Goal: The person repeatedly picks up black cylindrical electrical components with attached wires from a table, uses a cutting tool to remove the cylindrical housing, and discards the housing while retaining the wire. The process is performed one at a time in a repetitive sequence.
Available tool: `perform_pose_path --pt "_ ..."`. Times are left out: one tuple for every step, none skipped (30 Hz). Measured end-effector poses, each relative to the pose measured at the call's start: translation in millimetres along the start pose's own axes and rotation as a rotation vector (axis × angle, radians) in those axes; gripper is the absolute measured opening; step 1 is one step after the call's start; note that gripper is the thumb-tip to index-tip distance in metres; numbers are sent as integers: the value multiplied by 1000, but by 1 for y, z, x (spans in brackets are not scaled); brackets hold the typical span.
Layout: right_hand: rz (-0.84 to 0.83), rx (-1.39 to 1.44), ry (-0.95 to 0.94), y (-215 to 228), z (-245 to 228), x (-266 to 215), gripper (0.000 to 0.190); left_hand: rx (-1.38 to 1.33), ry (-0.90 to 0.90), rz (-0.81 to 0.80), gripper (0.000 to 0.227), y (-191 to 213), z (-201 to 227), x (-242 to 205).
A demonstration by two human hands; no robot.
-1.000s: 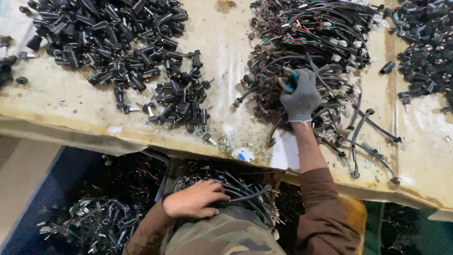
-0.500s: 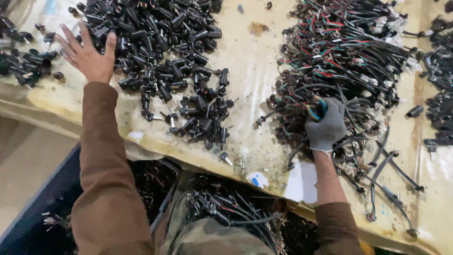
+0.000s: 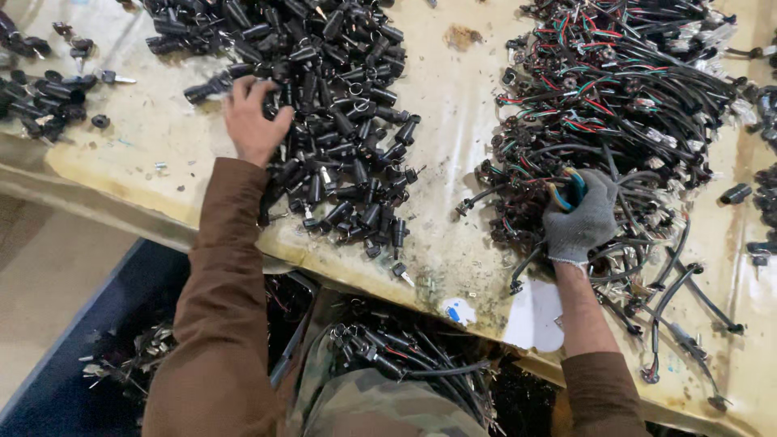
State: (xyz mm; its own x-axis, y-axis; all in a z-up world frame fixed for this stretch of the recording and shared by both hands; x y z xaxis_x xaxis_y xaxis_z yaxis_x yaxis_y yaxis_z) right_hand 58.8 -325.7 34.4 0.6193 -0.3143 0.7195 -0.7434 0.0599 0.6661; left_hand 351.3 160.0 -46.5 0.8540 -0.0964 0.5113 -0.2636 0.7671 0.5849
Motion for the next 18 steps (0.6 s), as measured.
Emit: perform_pose_path --pt "12 6 0 0 -1 0 32 -34 0 -7 38 -4 15 -4" --pt "24 13 0 -1 -2 1 32 -99 -21 -34 37 -8 30 -8" --pt "25 0 -1 0 -2 0 33 -168 -44 -63 36 -12 46 -11" --pt "27 -13 -1 1 -3 -1 34 -236 -67 -93 36 -15 61 -13" --pt "29 -29 1 1 -2 0 35 -210 -139 -151 36 -21 78 -14" --pt "13 -40 -9 3 0 0 36 -182 -211 -208 36 -26 94 -14" --pt "-2 -52 -22 3 1 0 37 -154 -286 -267 37 -32 109 -12" --pt "-17 -64 -35 1 1 2 38 -165 -320 -306 44 -38 120 -5" --pt "-12 -52 -37 1 0 2 37 -178 -352 -349 51 -46 129 2" --pt "-6 -40 -38 0 -1 2 37 -191 -384 -393 58 -56 136 11" --pt "2 -32 -43 1 -1 2 37 -147 -440 -379 58 -66 143 23" --pt "12 -14 -36 1 -2 2 37 -104 -496 -364 58 -77 149 39" --pt "22 -1 -30 2 -1 2 37 -65 -555 -350 59 -92 154 55" --pt "33 13 -24 3 -1 2 37 -48 -569 -336 61 -105 155 73" --pt "35 9 -30 4 0 3 38 -34 -584 -320 63 -119 156 91" --pt "36 5 -36 4 2 4 38 36 -624 -269 66 -133 156 108" --pt "33 4 -39 3 3 5 39 108 -658 -216 69 -145 154 122" --pt "29 8 -41 3 4 5 39 180 -689 -161 73 -157 153 129"
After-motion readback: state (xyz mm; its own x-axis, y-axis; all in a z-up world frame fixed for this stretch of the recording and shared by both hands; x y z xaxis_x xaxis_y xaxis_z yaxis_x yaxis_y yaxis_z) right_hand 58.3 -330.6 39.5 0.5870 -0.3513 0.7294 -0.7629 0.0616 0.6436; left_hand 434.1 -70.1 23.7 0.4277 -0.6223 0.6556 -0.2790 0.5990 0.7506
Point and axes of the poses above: each hand's wrist, its own x-axis towards the middle knuckle, its own y-axis out of the back of the hand, z = x × y, the point moved 5 cm from there along x, towards the middle knuckle, and after that the axes turned 10 degrees about -x, right-handed, at the moved point
